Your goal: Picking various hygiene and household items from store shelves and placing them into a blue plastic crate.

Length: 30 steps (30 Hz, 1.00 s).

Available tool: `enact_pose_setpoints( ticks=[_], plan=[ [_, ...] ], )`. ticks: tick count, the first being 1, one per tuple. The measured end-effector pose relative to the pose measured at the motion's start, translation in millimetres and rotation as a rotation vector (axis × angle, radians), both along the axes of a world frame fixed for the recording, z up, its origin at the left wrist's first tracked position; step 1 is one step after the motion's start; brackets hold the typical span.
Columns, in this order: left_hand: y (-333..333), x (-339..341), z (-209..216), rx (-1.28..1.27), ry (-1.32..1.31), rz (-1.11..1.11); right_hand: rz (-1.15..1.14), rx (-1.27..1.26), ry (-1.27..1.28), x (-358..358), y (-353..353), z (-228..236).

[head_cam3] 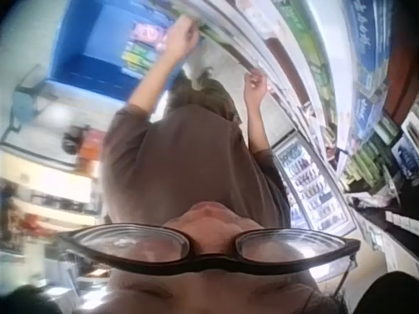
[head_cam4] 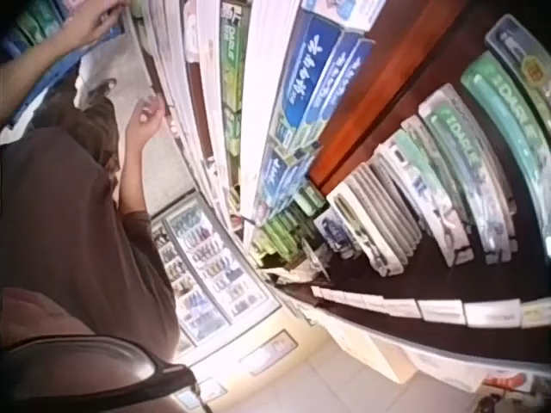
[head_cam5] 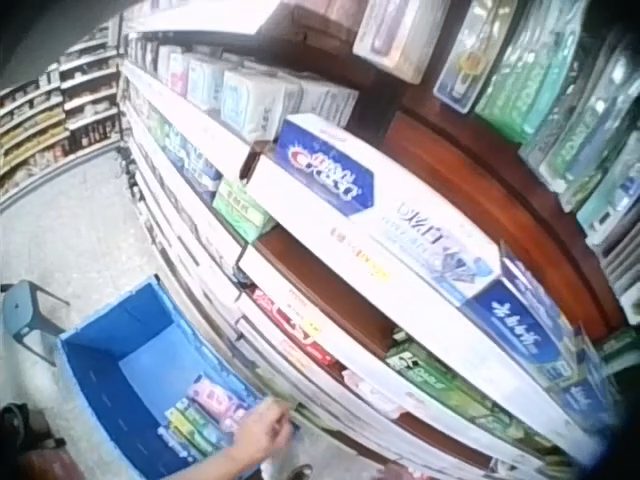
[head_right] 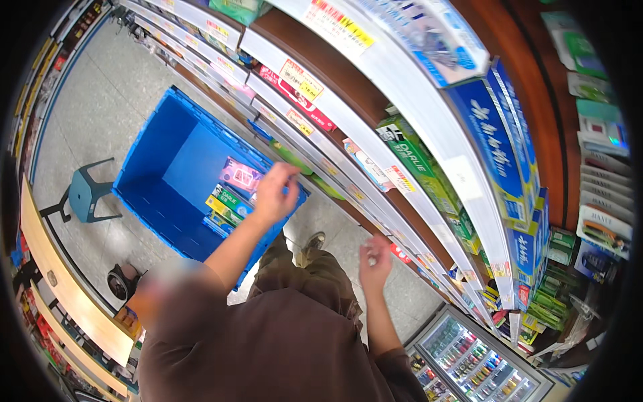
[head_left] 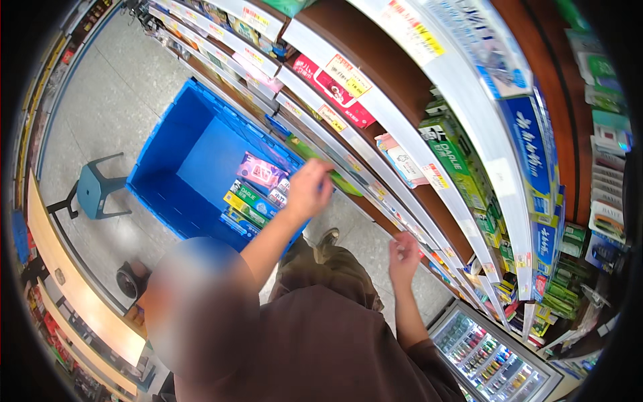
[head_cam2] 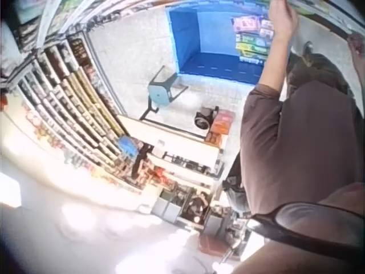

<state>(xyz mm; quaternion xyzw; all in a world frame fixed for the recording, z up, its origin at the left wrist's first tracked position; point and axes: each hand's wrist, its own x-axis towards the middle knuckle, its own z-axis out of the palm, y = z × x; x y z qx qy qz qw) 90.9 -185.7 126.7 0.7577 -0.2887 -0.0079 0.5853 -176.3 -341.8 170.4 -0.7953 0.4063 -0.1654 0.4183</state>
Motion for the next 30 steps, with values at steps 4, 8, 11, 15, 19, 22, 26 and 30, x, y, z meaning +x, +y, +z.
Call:
enact_pose_setpoints(
  ticks=[4,8,11,15,19,22,26,30],
  plan=[
    [-53,-5,69,-0.071,0.223,-0.127,-0.044,-0.055,-0.223,67,-41,39],
    [-97,-7,62,0.092,0.201,-0.156,0.011,-0.045,-0.141,97,-76,20],
    [-112,-20,55,0.011,0.287,-0.106,0.015,0.283,-0.386,114,-72,23],
    [-119,-15,62,-0.042,0.349,-0.125,-0.153,0.27,-0.536,123,-79,6],
    [-114,-16,62,-0.158,0.182,-0.064,-0.23,0.193,-0.586,125,-71,14],
    [-96,-22,67,-0.184,0.068,-0.016,-0.185,0.243,-0.532,117,-55,34],
    [-38,-35,47,-0.047,-0.012,-0.022,-0.082,0.172,-0.337,89,-7,40],
    [35,-65,-4,-0.259,0.679,-0.276,-0.019,0.34,-0.208,73,33,17]
  ],
)
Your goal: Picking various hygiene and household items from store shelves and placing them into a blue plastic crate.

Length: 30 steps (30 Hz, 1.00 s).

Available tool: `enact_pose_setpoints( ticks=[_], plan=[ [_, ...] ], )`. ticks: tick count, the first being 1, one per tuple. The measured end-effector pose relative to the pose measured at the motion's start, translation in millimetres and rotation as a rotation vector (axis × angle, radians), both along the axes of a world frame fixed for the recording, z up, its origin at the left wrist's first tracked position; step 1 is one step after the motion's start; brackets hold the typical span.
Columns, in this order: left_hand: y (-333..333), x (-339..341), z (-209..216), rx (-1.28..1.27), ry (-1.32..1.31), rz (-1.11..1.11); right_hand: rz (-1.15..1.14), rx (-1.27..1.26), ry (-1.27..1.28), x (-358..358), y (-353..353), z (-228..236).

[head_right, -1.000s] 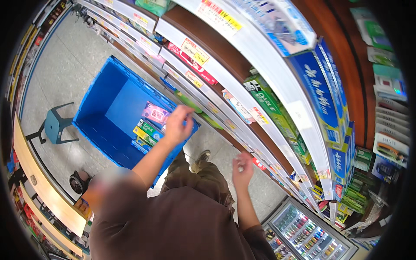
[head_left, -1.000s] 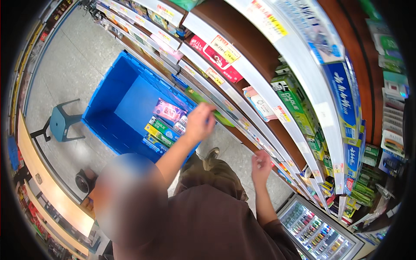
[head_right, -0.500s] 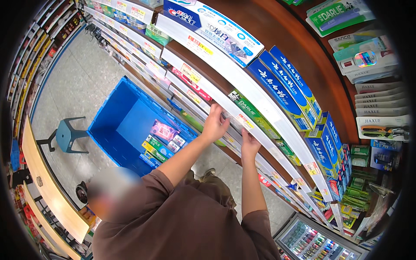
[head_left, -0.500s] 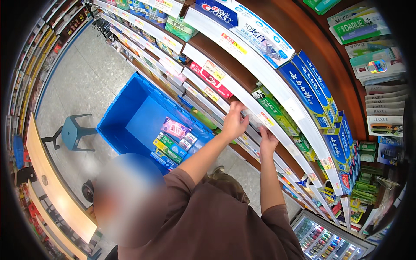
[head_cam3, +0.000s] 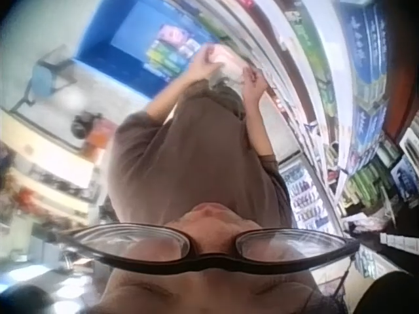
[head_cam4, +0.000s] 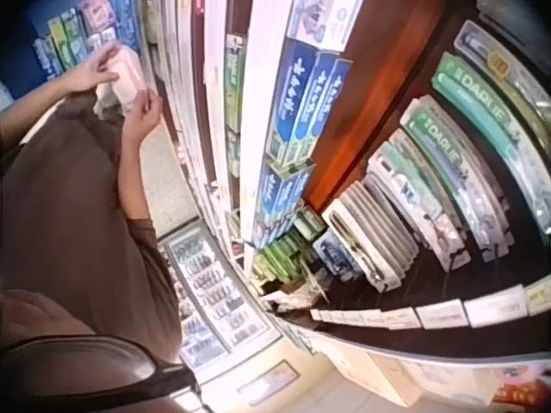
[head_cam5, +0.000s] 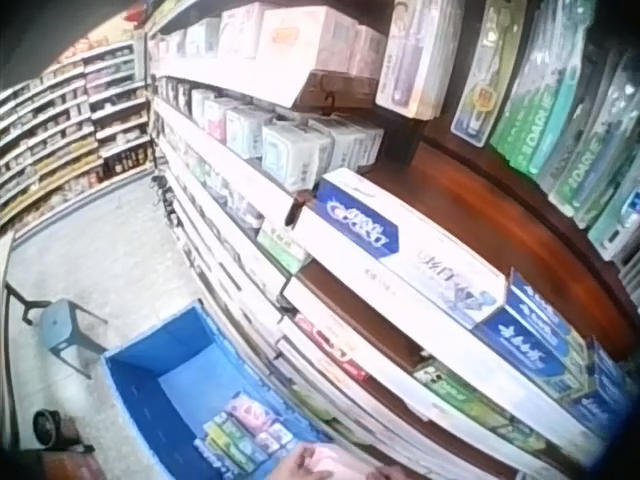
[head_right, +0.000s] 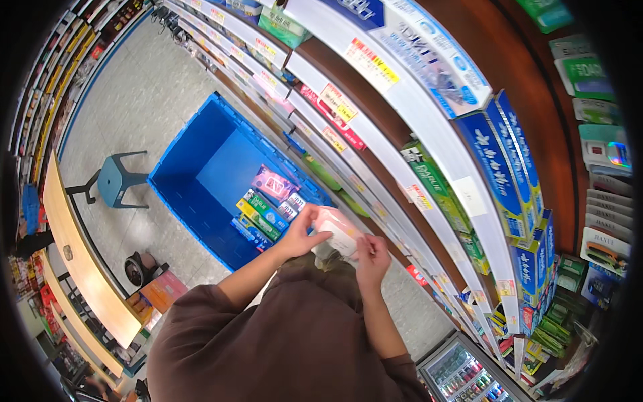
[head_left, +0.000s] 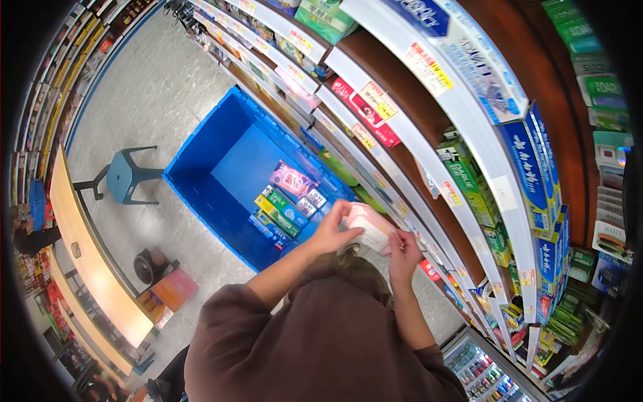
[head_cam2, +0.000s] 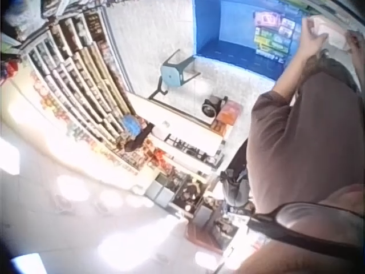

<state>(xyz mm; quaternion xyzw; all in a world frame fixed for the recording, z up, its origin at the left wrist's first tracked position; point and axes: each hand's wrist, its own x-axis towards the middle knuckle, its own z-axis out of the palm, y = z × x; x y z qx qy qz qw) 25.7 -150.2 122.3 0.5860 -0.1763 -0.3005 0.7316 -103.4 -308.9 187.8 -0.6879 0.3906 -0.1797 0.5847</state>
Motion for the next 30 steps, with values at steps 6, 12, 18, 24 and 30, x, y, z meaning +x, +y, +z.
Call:
enact_pose_setpoints(
  ticks=[6,12,18,24,30],
  plan=[
    [100,32,-71,0.253,0.496,0.277,0.382,0.181,0.261,30,51,-25],
    [152,111,-202,0.872,0.101,0.264,0.512,0.228,0.394,8,64,-39],
    [139,134,-288,1.035,-0.069,0.102,0.419,0.284,0.569,-40,61,-61],
    [101,146,-301,1.464,-0.046,-0.334,0.344,0.27,0.633,-56,61,-65],
    [92,131,-285,1.573,-0.312,-0.456,0.355,0.211,0.585,-56,64,-63]
  ],
)
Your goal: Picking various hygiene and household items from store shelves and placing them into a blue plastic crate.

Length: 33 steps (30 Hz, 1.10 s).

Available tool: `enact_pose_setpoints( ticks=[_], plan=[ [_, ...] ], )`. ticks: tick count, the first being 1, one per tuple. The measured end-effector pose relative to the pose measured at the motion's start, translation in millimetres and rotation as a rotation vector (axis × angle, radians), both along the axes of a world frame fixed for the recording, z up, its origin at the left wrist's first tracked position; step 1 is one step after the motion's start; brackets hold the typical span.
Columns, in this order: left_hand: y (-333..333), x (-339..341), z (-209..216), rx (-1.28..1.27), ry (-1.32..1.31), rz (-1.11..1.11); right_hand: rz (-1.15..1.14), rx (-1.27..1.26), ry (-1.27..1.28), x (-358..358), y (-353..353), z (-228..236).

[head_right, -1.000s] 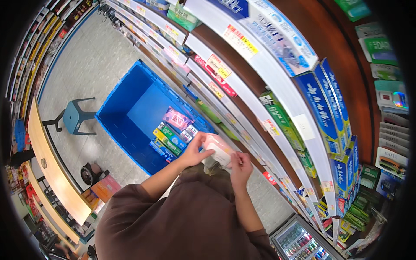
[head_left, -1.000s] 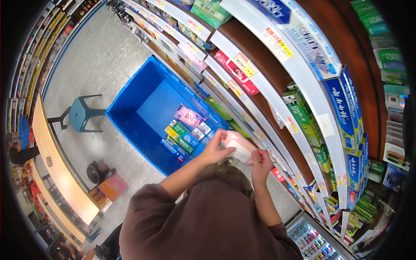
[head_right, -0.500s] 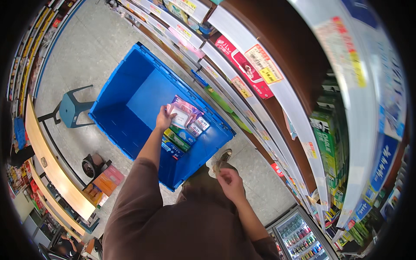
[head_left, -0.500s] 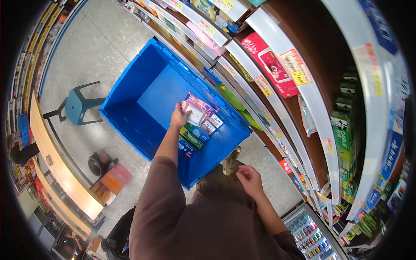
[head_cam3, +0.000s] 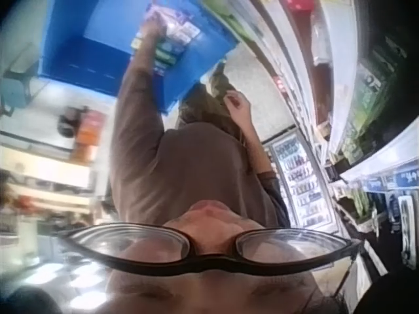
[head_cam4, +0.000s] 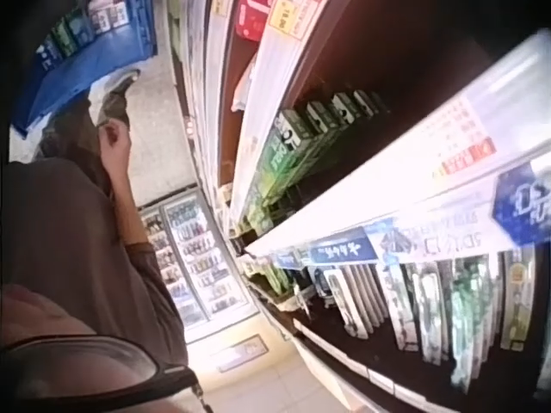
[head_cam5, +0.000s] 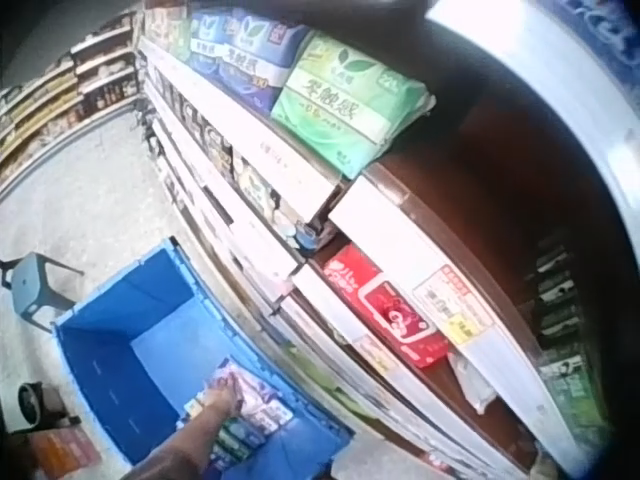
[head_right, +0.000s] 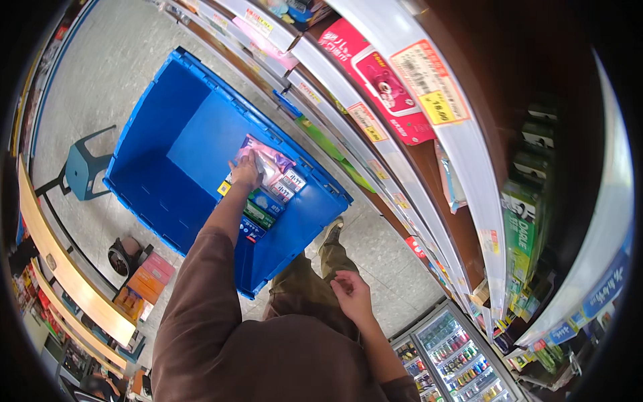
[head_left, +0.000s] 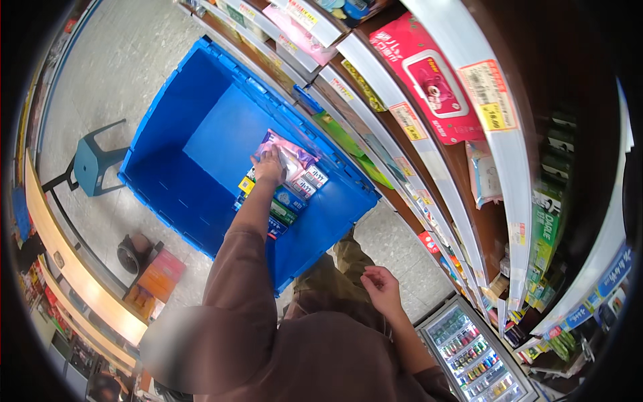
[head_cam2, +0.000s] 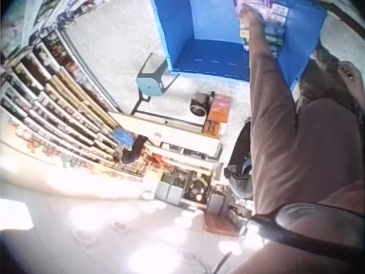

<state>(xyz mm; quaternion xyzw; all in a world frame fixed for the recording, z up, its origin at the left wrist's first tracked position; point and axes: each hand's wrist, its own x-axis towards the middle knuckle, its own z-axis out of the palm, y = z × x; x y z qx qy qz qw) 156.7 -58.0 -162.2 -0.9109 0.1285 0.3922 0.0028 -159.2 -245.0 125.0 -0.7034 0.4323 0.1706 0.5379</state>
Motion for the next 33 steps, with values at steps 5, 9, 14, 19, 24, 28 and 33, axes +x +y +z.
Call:
enact_pose_setpoints(
  ticks=[5,9,14,19,24,28,33],
  plan=[
    [5,7,44,-0.061,0.029,0.071,0.057,-0.062,-0.074,22,-9,17],
    [-5,4,100,-0.5,-0.181,0.298,0.109,-0.438,-0.352,70,-37,37],
    [-31,-39,202,-0.956,-0.115,0.488,0.108,-0.791,-0.698,174,-69,86],
    [-39,-107,253,-1.126,0.054,0.342,0.256,-1.048,-0.673,237,-90,89],
    [-23,-156,273,-1.131,0.184,0.365,0.383,-1.164,-0.654,280,-100,90],
    [-7,-170,264,-1.096,0.171,0.363,0.346,-1.178,-0.625,287,-103,82],
    [6,-157,265,-1.076,0.107,0.423,0.341,-1.243,-0.643,291,-106,81]
  ],
)
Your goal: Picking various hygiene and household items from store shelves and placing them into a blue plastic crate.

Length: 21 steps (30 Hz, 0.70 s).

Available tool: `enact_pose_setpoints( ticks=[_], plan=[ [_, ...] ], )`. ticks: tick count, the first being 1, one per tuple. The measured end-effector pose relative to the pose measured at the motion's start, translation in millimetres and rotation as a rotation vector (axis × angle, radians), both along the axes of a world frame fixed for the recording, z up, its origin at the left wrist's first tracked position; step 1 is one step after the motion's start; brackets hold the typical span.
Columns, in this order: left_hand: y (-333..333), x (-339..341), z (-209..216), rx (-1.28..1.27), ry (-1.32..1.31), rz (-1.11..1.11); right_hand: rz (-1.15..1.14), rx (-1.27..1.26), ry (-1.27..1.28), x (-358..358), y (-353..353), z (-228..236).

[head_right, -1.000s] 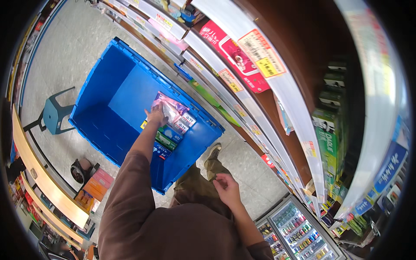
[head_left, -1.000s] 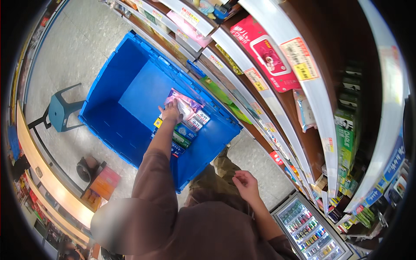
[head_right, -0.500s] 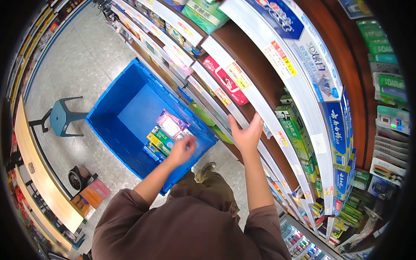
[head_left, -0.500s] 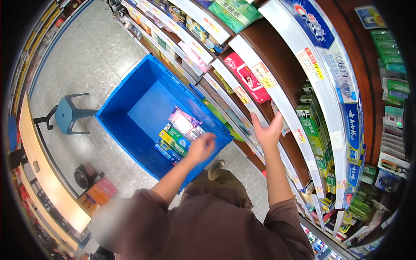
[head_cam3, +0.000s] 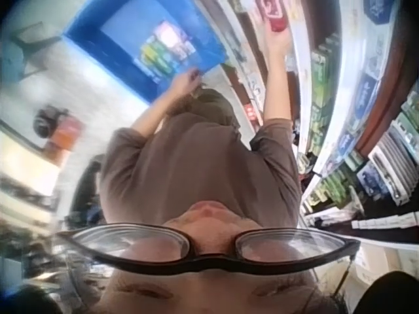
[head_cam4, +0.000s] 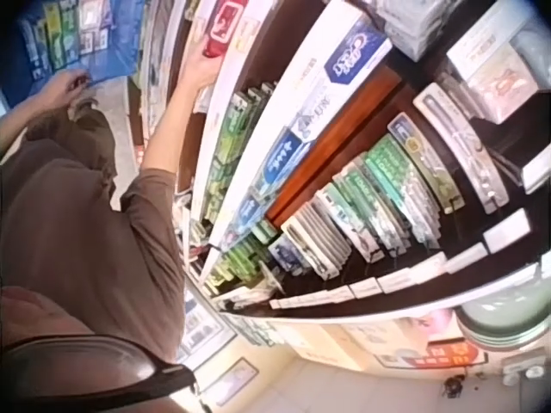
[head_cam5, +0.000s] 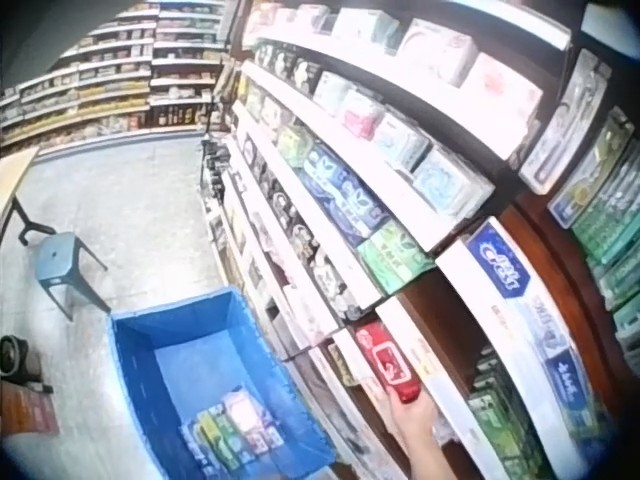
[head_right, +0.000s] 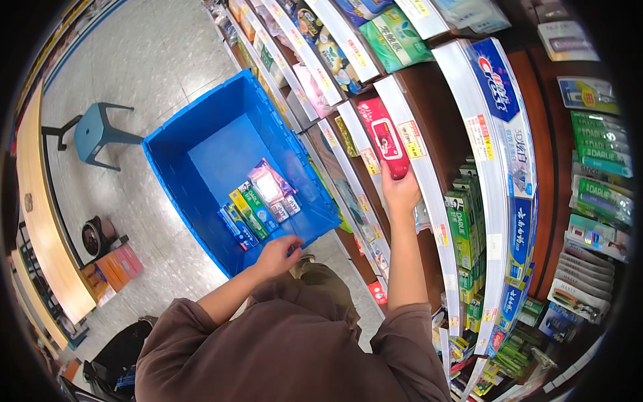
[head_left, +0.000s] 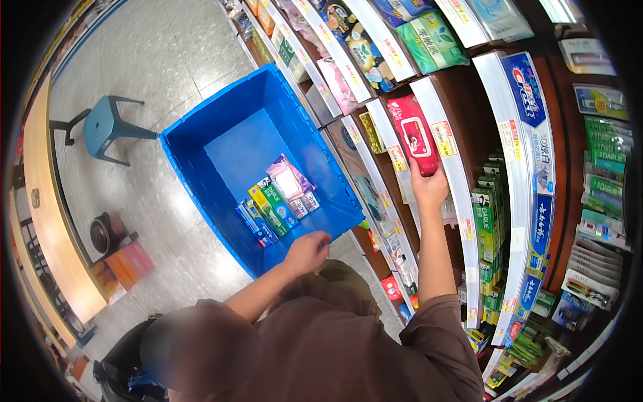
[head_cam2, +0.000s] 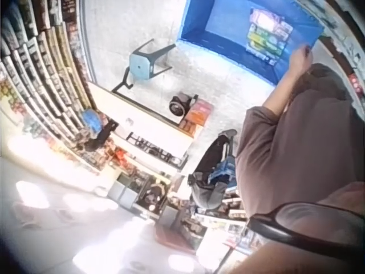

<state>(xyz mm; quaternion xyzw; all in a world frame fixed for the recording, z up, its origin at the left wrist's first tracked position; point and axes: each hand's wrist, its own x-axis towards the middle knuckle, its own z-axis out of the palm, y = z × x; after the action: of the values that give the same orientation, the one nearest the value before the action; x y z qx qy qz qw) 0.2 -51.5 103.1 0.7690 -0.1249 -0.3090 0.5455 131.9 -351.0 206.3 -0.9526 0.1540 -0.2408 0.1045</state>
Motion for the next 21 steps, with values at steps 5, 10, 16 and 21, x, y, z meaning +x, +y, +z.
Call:
enact_pose_setpoints(
  ticks=[5,10,16,21],
  plan=[
    [5,9,-1,-0.014,-0.011,0.121,0.063,0.005,0.042,6,6,8],
    [6,11,3,-0.023,0.006,0.134,0.087,-0.03,0.043,11,3,10],
    [12,5,-3,-0.022,0.007,0.138,-0.07,0.042,0.263,20,25,21],
    [10,0,-7,-0.005,0.028,0.143,0.021,-0.318,0.186,1,16,1]
  ],
)
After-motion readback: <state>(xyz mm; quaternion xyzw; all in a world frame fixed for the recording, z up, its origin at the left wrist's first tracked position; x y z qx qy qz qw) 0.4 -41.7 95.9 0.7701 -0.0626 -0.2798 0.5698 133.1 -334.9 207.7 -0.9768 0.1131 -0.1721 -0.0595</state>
